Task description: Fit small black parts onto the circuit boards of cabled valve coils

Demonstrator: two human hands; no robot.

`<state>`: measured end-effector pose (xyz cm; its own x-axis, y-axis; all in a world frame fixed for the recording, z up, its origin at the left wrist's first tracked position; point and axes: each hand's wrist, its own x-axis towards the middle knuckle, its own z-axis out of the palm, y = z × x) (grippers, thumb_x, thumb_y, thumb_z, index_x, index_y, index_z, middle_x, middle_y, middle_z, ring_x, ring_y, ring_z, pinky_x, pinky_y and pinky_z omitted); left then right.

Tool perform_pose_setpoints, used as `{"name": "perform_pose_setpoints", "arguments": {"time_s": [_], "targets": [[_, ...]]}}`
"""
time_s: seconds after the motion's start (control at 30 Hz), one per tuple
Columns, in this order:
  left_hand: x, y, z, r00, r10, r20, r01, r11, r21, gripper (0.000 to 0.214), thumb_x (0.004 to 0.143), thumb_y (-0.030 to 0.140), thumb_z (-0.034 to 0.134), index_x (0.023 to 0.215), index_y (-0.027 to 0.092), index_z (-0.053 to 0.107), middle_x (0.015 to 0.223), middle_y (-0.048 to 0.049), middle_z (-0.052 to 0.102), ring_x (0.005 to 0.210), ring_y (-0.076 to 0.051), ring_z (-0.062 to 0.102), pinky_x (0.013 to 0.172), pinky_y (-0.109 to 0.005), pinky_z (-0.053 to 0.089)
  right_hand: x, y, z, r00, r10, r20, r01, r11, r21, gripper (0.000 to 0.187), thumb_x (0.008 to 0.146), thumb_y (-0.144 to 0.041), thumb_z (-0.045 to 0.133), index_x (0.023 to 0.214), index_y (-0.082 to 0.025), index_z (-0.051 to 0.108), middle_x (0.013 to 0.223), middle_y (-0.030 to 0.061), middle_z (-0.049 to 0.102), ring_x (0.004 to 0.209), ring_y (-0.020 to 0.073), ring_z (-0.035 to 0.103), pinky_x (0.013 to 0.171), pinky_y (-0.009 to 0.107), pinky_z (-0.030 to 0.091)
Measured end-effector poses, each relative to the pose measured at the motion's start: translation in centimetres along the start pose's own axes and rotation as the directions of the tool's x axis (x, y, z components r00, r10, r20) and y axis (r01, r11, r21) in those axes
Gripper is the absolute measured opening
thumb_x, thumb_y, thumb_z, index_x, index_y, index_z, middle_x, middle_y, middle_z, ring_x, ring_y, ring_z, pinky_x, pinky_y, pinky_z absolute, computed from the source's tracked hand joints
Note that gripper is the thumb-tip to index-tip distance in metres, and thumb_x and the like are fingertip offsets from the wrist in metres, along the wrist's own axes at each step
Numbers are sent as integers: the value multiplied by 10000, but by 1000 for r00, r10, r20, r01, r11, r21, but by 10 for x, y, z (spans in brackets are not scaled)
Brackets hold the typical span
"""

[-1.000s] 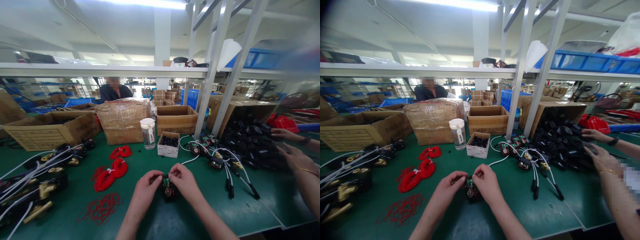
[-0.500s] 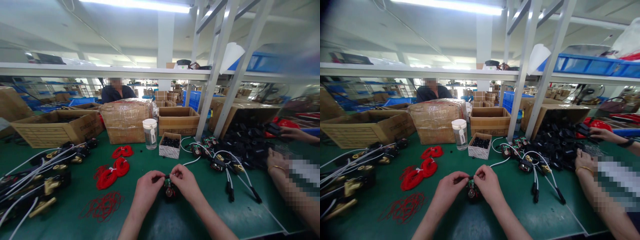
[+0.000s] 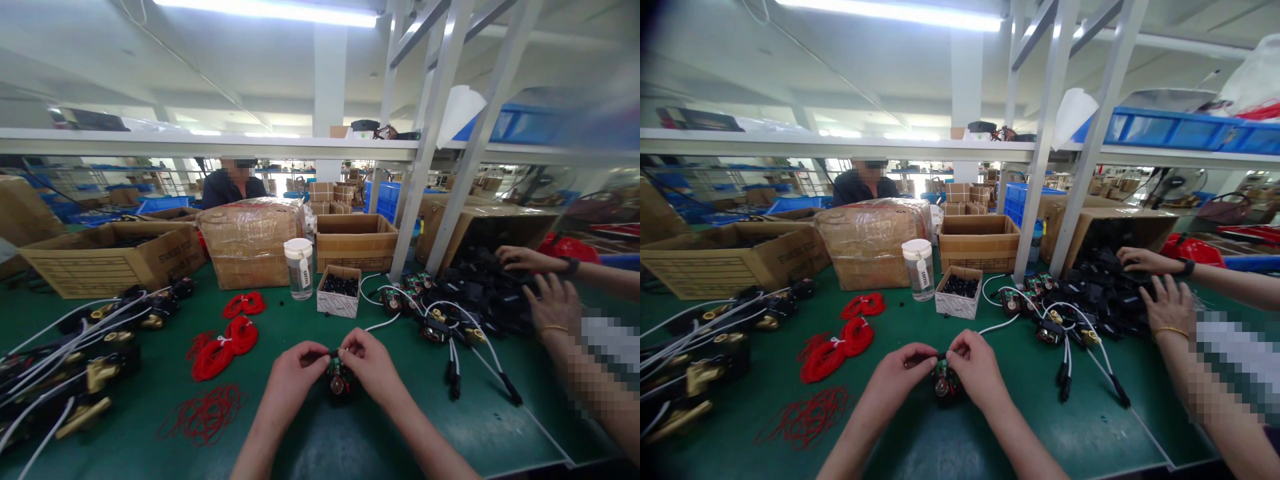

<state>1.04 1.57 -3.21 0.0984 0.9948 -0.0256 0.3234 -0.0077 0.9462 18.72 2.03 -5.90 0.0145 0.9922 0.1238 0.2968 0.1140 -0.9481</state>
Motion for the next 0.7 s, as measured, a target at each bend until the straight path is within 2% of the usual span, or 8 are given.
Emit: {"name": "perform_pose_setpoints", "arguments": {"time_s": [0.17,0.37,0.7], "targets": [[1,-4,3,999,14,-43,-13,1000,25,233,700,364,653,820,198,764,841,-55,786,836,-250,709,807,-338,513,-1,2,-1,1000,-1,23,0,999,48,47,759,-245,629,780,-212,603,656,-44,537,578,126,504,536,232,388],[-2,-3,-1,1000,18,-5,-19,998,-53,280,735,380,634,896,200,777,918,-58,794,900,-247,714,859,-340,519,-1,-2,-3,999,23,35,-26,996,91,58,744,-254,627,765,-210,596,662,-40,530,587,127,501,522,228,396],[-3,-7,2,1000,-18,0,18,993,-120,278,675,348,695,888,182,764,889,-64,785,868,-244,711,843,-337,527,-3,-6,-2,998,53,43,-58,990,129,102,730,-291,638,767,-205,598,662,-45,521,568,117,484,511,229,395]]}}
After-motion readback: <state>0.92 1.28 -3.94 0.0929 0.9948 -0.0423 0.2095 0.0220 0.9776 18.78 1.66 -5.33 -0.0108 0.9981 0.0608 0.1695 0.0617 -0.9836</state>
